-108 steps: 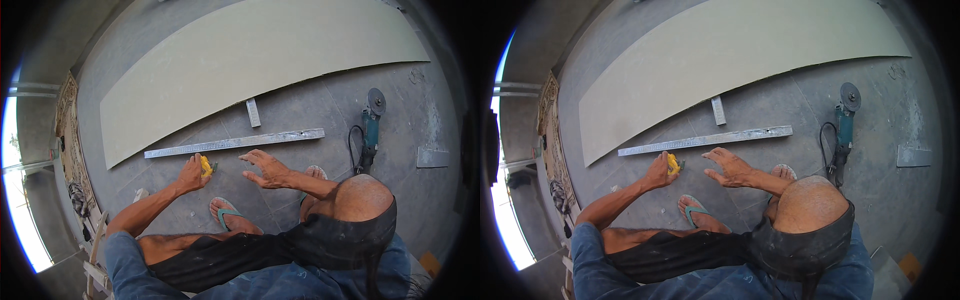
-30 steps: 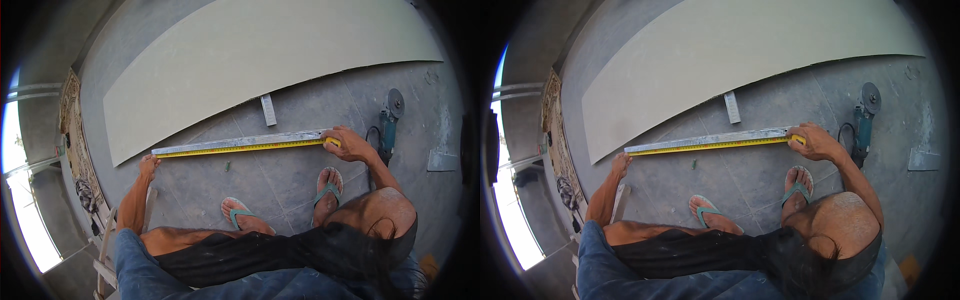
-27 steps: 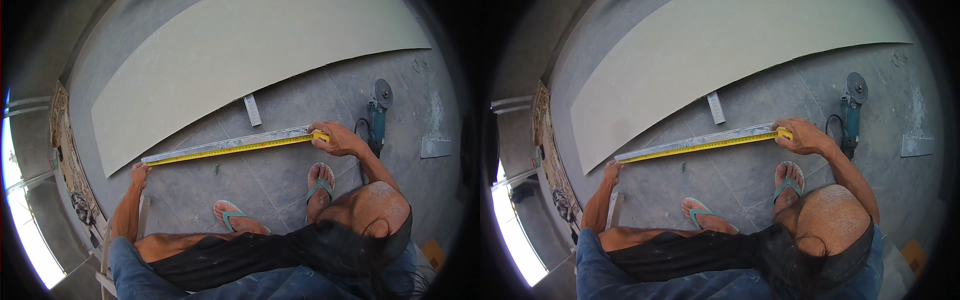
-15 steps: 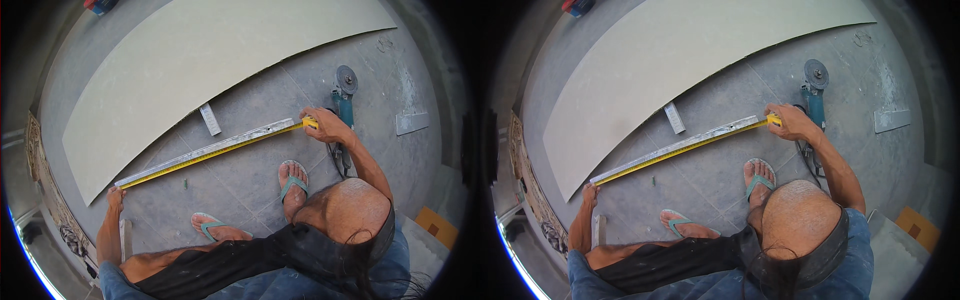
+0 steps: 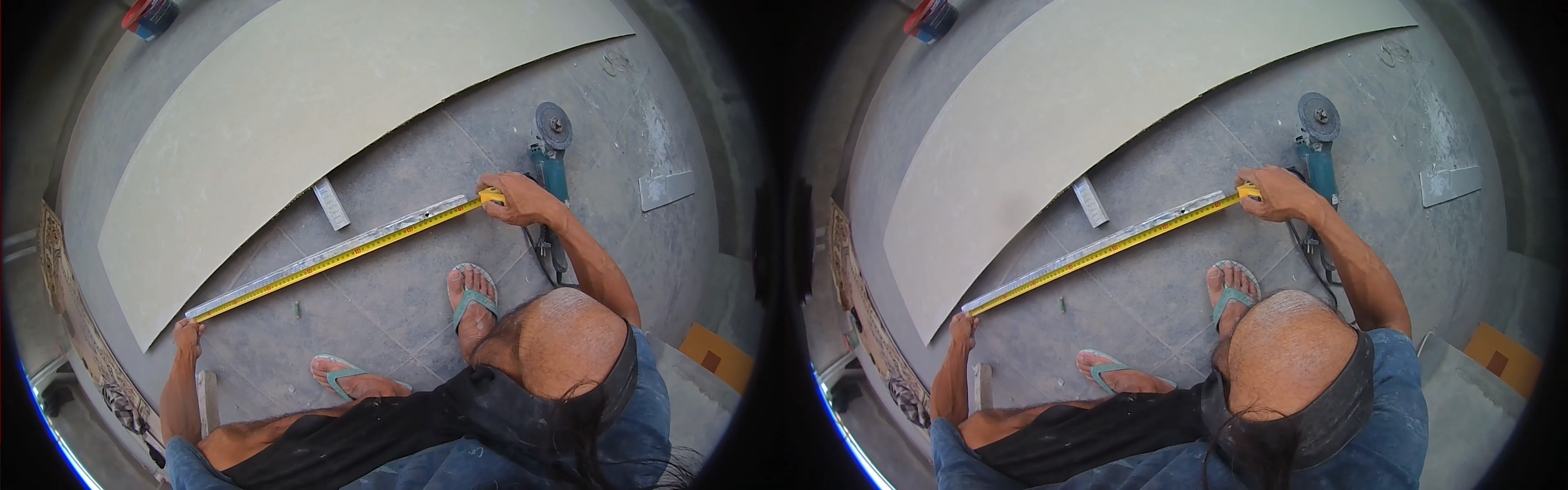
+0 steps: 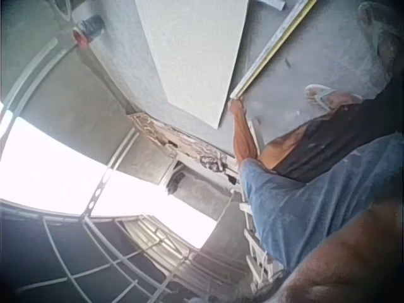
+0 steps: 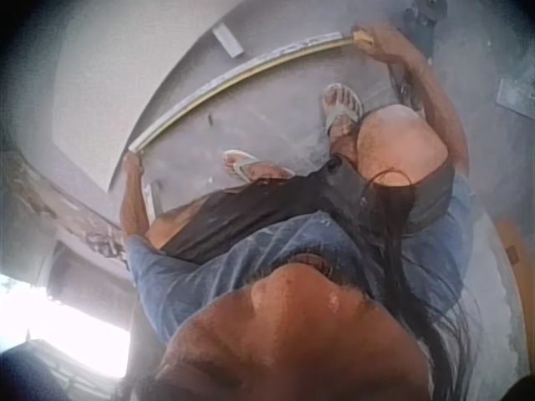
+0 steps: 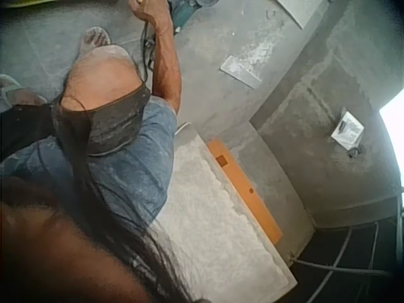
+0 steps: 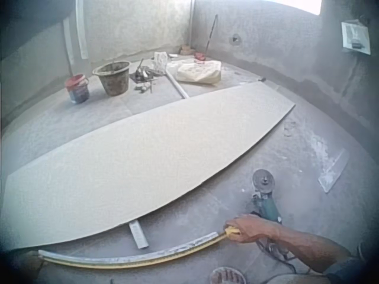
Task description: The person measures a length of gypsum board using a tape measure and a metal straight edge, marking the board with a pencil.
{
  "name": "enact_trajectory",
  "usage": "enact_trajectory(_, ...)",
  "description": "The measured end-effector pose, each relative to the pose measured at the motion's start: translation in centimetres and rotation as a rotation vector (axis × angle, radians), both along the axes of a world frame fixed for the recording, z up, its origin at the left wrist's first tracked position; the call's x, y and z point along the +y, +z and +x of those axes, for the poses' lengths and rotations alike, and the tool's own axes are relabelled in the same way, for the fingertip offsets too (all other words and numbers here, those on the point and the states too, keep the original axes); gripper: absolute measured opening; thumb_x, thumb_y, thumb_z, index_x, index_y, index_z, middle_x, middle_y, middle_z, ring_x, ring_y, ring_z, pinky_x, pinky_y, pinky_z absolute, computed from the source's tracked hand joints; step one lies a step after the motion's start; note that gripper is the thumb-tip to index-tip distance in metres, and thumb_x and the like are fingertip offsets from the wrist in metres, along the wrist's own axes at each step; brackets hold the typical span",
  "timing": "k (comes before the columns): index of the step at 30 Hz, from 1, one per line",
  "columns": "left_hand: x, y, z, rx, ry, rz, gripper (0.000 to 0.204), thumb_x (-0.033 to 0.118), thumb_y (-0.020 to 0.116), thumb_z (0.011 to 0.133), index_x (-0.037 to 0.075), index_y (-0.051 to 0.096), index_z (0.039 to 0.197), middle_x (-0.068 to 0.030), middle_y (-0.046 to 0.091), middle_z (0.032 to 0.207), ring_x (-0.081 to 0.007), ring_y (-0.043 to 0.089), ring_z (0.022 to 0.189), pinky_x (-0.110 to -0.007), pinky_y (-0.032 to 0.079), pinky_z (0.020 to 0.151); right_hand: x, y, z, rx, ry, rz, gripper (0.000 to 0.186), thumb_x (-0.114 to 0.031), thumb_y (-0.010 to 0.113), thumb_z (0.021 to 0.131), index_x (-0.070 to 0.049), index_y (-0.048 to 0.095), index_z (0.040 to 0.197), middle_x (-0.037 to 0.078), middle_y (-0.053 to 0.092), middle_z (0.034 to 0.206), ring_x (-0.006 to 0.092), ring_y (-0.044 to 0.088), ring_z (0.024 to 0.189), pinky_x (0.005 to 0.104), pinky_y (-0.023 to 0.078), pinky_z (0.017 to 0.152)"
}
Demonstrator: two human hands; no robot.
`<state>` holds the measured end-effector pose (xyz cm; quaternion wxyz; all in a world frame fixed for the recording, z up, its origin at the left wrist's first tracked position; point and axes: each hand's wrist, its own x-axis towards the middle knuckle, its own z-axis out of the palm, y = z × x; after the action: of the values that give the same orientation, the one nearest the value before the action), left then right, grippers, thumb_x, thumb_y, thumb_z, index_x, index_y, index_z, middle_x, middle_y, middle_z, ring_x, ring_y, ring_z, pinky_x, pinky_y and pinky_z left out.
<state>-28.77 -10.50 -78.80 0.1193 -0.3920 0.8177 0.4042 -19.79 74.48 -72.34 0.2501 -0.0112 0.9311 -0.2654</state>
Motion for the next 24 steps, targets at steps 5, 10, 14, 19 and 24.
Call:
enact_trajectory(5, -0.38, 0.13, 0.10, 0.001, -0.011, -0.009, 0.024, 0.006, 0.059, 0.099, -0.005, 0.053, 0.119, -0.0119, 0.065, 0.101, -0.0134, 0.065, 0.072, -0.024, 0.060, 0.064, 0.05, -0.63, 0.05, 0.066, 0.022, -0.008, 0.033, -0.026, 0.062, 0.087, -0.004, 0.063, 0.112, 0.025, 0.068, 0.097, 0.0422, 0.064, 0.094, 0.0491, 0.049, 0.087)
enact_trajectory(10, -0.01, 0.12, -0.04, -0.001, -0.006, 0.001, 0.024, 0.006, 0.059, 0.099, -0.006, 0.053, 0.119, -0.0114, 0.064, 0.101, -0.0134, 0.065, 0.072, -0.023, 0.060, 0.064, 0.11, -0.55, 0.04, 0.060, 0.031, -0.010, 0.033, -0.026, 0.062, 0.088, -0.003, 0.063, 0.112, 0.025, 0.068, 0.099, 0.0416, 0.063, 0.095, 0.0485, 0.048, 0.089)
enact_trajectory(14, -0.13, 0.16, 0.14, 0.004, -0.017, -0.013, 0.024, 0.006, 0.059, 0.099, -0.005, 0.053, 0.119, -0.0109, 0.064, 0.100, -0.0133, 0.065, 0.071, -0.023, 0.059, 0.063, -0.07, -0.23, -0.14, 0.020, 0.024, -0.013, 0.033, -0.025, 0.062, 0.089, -0.002, 0.063, 0.113, 0.024, 0.068, 0.102, 0.0414, 0.062, 0.097, 0.0482, 0.047, 0.090)
enact_trajectory(19, -0.26, 0.06, 0.24, 0.001, -0.013, -0.010, 0.019, 0.006, 0.059, 0.099, -0.003, 0.055, 0.115, -0.0092, 0.065, 0.095, -0.0125, 0.064, 0.067, -0.023, 0.057, 0.059, 0.06, -0.59, -0.24, 0.002, 0.038, -0.004, 0.033, -0.025, 0.062, 0.089, -0.002, 0.063, 0.113, 0.025, 0.068, 0.103, 0.0414, 0.062, 0.097, 0.0481, 0.047, 0.091)
enact_trajectory(24, 0.04, 0.24, 0.29, -0.001, -0.019, -0.007, 0.016, 0.006, 0.059, 0.099, -0.002, 0.056, 0.113, -0.0082, 0.065, 0.093, -0.0116, 0.064, 0.066, -0.022, 0.056, 0.058, -0.25, -0.01, -0.38, -0.041, 0.020, 0.000, 0.036, -0.024, 0.062, 0.088, -0.003, 0.064, 0.117, 0.025, 0.068, 0.105, 0.0407, 0.063, 0.099, 0.0478, 0.047, 0.093)
